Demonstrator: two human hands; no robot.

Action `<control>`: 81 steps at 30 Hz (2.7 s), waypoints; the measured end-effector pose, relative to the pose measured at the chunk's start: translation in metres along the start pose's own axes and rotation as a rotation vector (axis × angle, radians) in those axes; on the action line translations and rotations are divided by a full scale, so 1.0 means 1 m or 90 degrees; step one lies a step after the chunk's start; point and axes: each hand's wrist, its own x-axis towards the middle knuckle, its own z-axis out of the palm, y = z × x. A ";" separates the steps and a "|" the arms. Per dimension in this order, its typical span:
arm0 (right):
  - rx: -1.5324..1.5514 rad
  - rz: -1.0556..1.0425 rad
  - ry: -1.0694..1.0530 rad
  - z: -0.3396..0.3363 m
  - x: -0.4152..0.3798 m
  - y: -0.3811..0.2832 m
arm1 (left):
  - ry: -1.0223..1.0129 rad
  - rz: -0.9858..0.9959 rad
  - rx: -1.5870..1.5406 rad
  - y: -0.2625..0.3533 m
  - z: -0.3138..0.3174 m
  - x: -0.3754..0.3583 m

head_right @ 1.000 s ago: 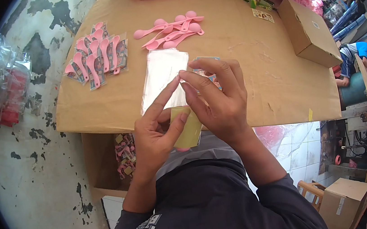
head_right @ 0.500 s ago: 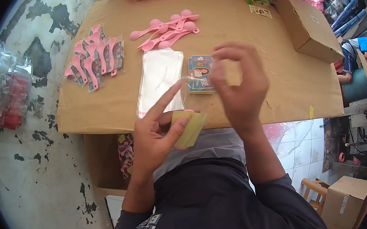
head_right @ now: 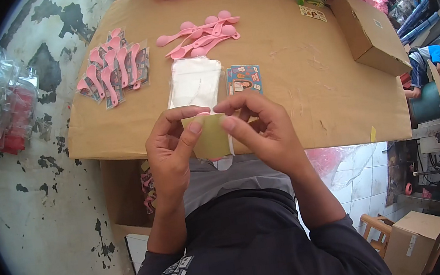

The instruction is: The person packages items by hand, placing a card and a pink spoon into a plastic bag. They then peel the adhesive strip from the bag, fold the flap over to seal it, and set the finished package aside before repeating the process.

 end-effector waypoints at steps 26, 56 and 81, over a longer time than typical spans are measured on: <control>0.073 -0.086 -0.060 -0.010 0.002 -0.005 | -0.098 0.066 0.059 -0.009 -0.027 -0.005; 0.045 -0.065 -0.118 -0.072 -0.002 -0.037 | 0.144 0.336 0.743 0.017 -0.143 0.087; -0.322 0.184 0.182 -0.051 0.035 0.049 | 0.119 -0.058 0.523 -0.018 -0.062 0.061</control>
